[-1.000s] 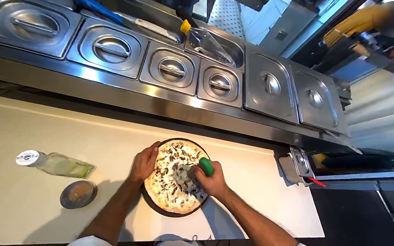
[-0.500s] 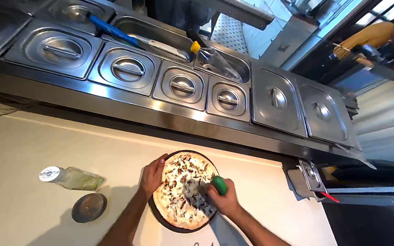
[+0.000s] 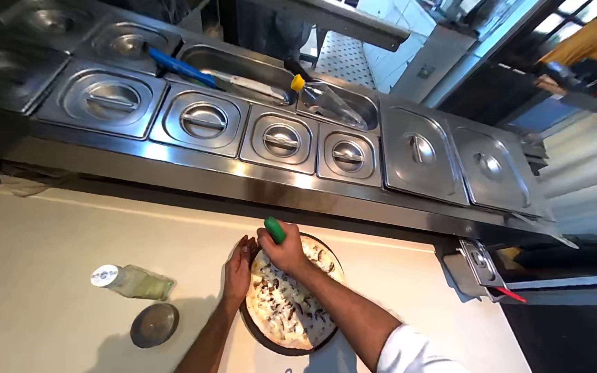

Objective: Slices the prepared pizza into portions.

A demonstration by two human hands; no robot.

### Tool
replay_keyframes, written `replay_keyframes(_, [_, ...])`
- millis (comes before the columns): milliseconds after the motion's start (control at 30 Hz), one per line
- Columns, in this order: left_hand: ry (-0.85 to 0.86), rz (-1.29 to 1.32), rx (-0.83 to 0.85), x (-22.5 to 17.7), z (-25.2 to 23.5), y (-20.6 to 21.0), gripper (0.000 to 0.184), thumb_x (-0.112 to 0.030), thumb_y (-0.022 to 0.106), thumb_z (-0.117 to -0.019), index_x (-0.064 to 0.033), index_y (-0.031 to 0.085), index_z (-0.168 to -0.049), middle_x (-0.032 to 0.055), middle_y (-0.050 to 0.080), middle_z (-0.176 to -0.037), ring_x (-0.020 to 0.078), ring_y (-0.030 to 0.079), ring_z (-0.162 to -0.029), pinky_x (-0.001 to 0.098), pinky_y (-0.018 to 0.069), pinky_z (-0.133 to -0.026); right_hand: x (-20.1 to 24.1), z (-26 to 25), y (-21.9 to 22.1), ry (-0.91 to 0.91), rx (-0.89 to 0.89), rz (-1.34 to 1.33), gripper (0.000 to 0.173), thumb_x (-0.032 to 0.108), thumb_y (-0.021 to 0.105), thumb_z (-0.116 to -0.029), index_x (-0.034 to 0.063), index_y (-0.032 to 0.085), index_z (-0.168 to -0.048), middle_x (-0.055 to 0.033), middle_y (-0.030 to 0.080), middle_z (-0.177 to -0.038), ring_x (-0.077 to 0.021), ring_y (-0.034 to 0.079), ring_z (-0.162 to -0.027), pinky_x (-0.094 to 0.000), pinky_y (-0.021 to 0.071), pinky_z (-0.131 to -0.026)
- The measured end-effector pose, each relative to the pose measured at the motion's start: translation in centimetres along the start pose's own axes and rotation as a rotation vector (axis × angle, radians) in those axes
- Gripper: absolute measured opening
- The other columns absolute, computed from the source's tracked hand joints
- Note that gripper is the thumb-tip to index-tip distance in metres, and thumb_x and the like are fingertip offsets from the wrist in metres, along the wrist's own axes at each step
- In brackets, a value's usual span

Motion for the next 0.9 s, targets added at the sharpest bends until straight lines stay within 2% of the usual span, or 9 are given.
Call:
replay_keyframes(67, [0.010, 0.009, 0.006, 0.4, -0.2, 0.5, 0.048, -0.032, 0.031, -0.1117, -0.0092, 0.050, -0.150, 0.0033, 0.065, -0.139, 0.0117, 0.058, -0.132, 0.0395, 0.0452, -0.115, -0.6, 0.6, -1.3, 0.042, -0.106, -0.035, 0.022, 0.018, 0.062, -0.0931, 0.0094, 0.063, -0.072, 0.0006, 0.055, -0.055, -0.0091, 0.051, -0.044, -0.0285, 0.0435, -0.042])
replay_keyframes(167, [-0.011, -0.022, 0.007, 0.6, 0.1, 0.5, 0.049, -0.035, 0.032, -0.1115, -0.0099, 0.055, -0.147, 0.0035, 0.066, -0.139, 0.0132, 0.058, -0.133, 0.0414, 0.0443, -0.116, -1.5, 1.2, -2.3, 0.110, -0.230, -0.111, 0.023, 0.020, 0.064, -0.0934, 0.0101, 0.062, -0.073, 0.0029, 0.054, -0.055, -0.0067, 0.050, -0.045, -0.0263, 0.0437, -0.044])
replay_keyframes(300, [0.003, -0.056, 0.040, 0.2, 0.6, 1.0, 0.049, -0.035, 0.032, -0.1113, -0.0085, 0.056, -0.145, 0.0038, 0.065, -0.140, 0.0148, 0.057, -0.134, 0.0431, 0.0435, -0.117, -0.6, 1.7, -3.3, 0.129, -0.123, -0.173, 0.025, 0.022, 0.064, -0.0963, 0.0091, 0.062, -0.075, 0.0015, 0.055, -0.056, -0.0071, 0.049, -0.045, -0.0260, 0.0436, -0.044])
replay_keyframes(400, [-0.026, -0.040, 0.036, -0.2, 1.6, 1.1, 0.047, -0.033, 0.035, -0.1113, -0.0059, 0.057, -0.143, 0.0060, 0.065, -0.139, 0.0162, 0.058, -0.133, 0.0436, 0.0441, -0.116, 2.9, 4.2, -7.5, 0.125, -0.140, -0.138, 0.028, 0.027, 0.062, -0.1003, 0.0093, 0.063, -0.079, -0.0001, 0.055, -0.058, -0.0088, 0.049, -0.045, -0.0258, 0.0429, -0.043])
replay_keyframes(500, [-0.027, -0.101, 0.075, -0.8, 3.3, 1.6, 0.048, -0.036, 0.039, -0.1103, -0.0069, 0.055, -0.145, 0.0062, 0.064, -0.141, 0.0171, 0.059, -0.132, 0.0448, 0.0459, -0.114, 4.9, 10.0, -13.2, 0.163, -0.265, -0.102, 0.030, 0.033, 0.063, -0.1005, 0.0107, 0.062, -0.080, 0.0006, 0.054, -0.056, -0.0097, 0.050, -0.044, -0.0283, 0.0453, -0.043])
replay_keyframes(600, [0.198, -0.352, 0.312, -3.1, 1.3, 3.9, 0.054, -0.040, 0.037, -0.1094, -0.0096, 0.046, -0.153, 0.0070, 0.058, -0.148, 0.0211, 0.056, -0.136, 0.0512, 0.0449, -0.114, 4.3, 17.1, -16.3, 0.301, -0.382, -0.085, 0.034, 0.035, 0.066, -0.0981, 0.0101, 0.061, -0.076, -0.0003, 0.054, -0.055, -0.0127, 0.053, -0.046, -0.0315, 0.0489, -0.046])
replay_keyframes(700, [0.330, -0.520, 0.604, -4.6, -2.1, 8.0, 0.057, -0.046, 0.034, -0.1097, -0.0144, 0.043, -0.156, 0.0043, 0.053, -0.153, 0.0221, 0.050, -0.142, 0.0530, 0.0385, -0.118, 3.9, 22.3, -16.1, 0.424, -0.433, -0.065, 0.034, 0.033, 0.066, -0.0970, 0.0094, 0.061, -0.074, 0.0004, 0.055, -0.056, -0.0123, 0.055, -0.047, -0.0308, 0.0493, -0.047])
replay_keyframes(800, [0.346, -0.566, 0.668, -5.2, -3.4, 9.6, 0.056, -0.049, 0.033, -0.1095, -0.0141, 0.054, -0.148, 0.0084, 0.069, -0.132, 0.0250, 0.066, -0.121, 0.0556, 0.0491, -0.106, 4.1, 24.7, -15.1, 0.430, -0.476, -0.094, 0.034, 0.031, 0.067, -0.0981, 0.0089, 0.059, -0.073, 0.0001, 0.055, -0.055, -0.0116, 0.054, -0.046, -0.0296, 0.0484, -0.045])
replay_keyframes(900, [0.367, -0.607, 0.630, -5.7, -3.4, 9.2, 0.056, -0.050, 0.031, -0.1096, -0.0153, 0.059, -0.143, 0.0101, 0.074, -0.120, 0.0266, 0.071, -0.108, 0.0573, 0.0534, -0.097, 5.0, 25.3, -14.8, 0.403, -0.515, -0.101, 0.034, 0.031, 0.066, -0.0982, 0.0088, 0.060, -0.073, -0.0007, 0.054, -0.055, -0.0123, 0.054, -0.046, -0.0302, 0.0480, -0.044])
Point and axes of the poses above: each hand's wrist, its own z-axis away from the middle knuckle, its own y-axis out of the palm, x = y × z, the point moved 7 cm from there along -z, towards the middle knuckle
